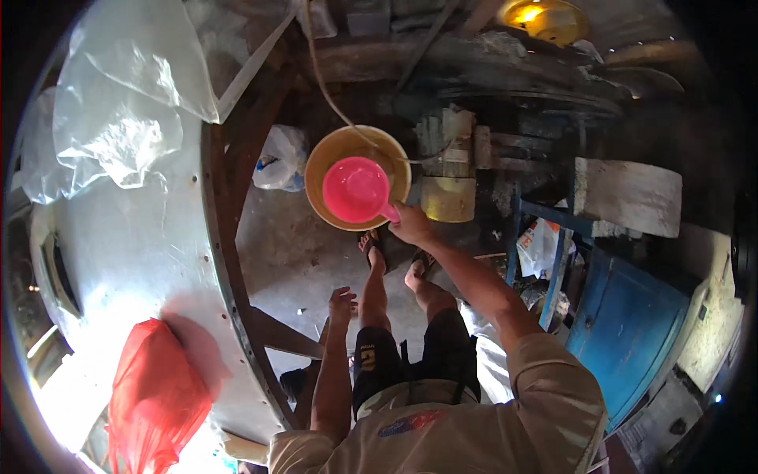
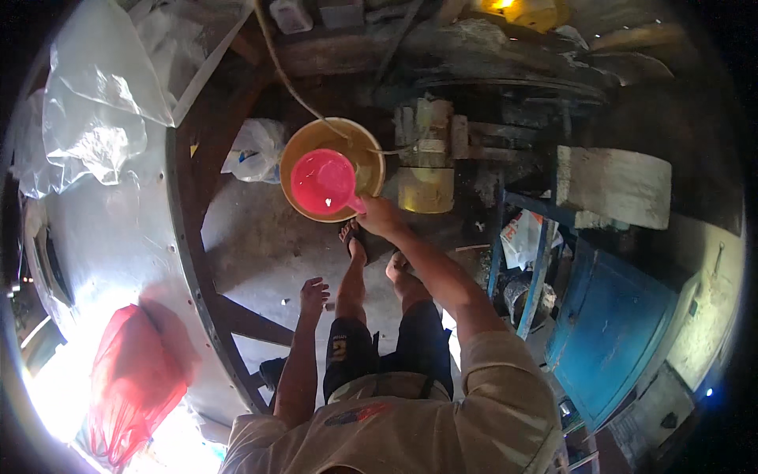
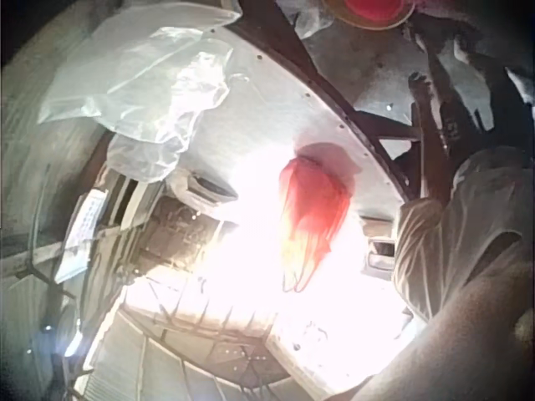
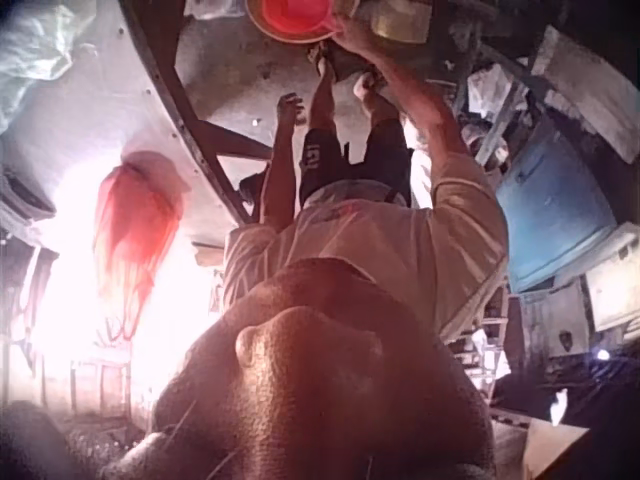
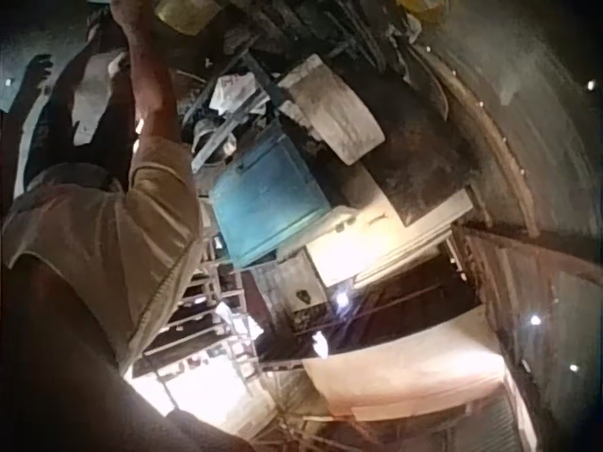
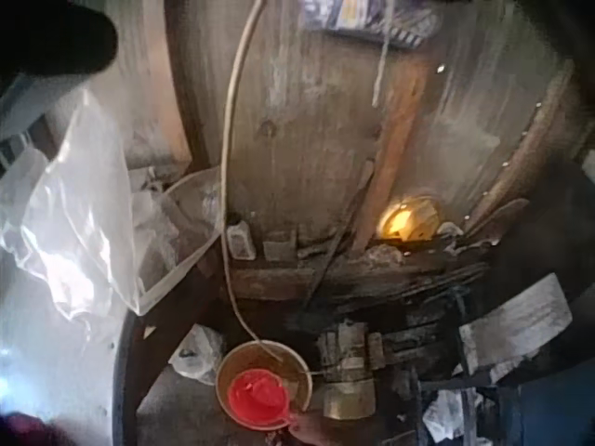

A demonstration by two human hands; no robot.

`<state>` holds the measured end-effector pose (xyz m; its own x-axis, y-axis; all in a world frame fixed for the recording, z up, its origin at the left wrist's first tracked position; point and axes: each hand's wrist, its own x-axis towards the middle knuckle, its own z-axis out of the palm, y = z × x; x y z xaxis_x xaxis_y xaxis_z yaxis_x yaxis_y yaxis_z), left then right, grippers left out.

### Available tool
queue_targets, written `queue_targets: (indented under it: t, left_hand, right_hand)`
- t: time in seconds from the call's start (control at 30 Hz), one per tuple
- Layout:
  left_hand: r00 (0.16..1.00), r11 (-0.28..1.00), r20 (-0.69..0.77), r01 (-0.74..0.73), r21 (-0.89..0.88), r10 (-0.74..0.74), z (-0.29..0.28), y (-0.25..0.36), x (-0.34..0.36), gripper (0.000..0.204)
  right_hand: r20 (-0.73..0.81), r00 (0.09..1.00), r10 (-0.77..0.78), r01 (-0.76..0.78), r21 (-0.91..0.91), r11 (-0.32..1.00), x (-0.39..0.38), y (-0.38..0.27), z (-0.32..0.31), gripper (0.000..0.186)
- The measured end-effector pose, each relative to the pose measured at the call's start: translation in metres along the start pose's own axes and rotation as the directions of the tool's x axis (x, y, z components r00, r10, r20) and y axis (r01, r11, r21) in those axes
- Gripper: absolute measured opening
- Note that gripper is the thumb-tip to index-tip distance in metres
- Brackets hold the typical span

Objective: The person prepares dough by measuring yeast into a cup and pouring it into a mixing machine with flour. The person then pours water from a scoop into the machine while another person moves the mixture around by hand.

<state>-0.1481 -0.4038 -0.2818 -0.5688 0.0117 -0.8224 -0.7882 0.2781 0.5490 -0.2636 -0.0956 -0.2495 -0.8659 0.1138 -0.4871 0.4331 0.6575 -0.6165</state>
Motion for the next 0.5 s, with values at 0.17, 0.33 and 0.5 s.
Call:
queue_targets:
  t: [0.17, 0.33, 0.5]
  left_hand:
    - [0.992, 0.990, 0.072, -0.105, 0.090, 0.099, -0.005, 0.004, 0.015, 0.021]
    - [0.980, 0.996, 0.194, 0.056, -0.063, -0.043, 0.013, 0.050, 0.020, 0.023]
    - [0.950, 0.976, 0.277, 0.093, 0.197, -0.146, 0.019, 0.089, 0.038, 0.023]
  right_hand:
    - [-0.188, 0.973, -0.132, 0.141, 0.037, 0.989, -0.052, -0.027, -0.031, 0.043]
    - [-0.256, 0.967, -0.005, 0.077, 0.272, 0.959, -0.125, -0.060, -0.079, 0.041]
    - [-0.328, 0.930, 0.169, -0.098, 0.223, 0.970, -0.193, -0.081, -0.103, 0.038]
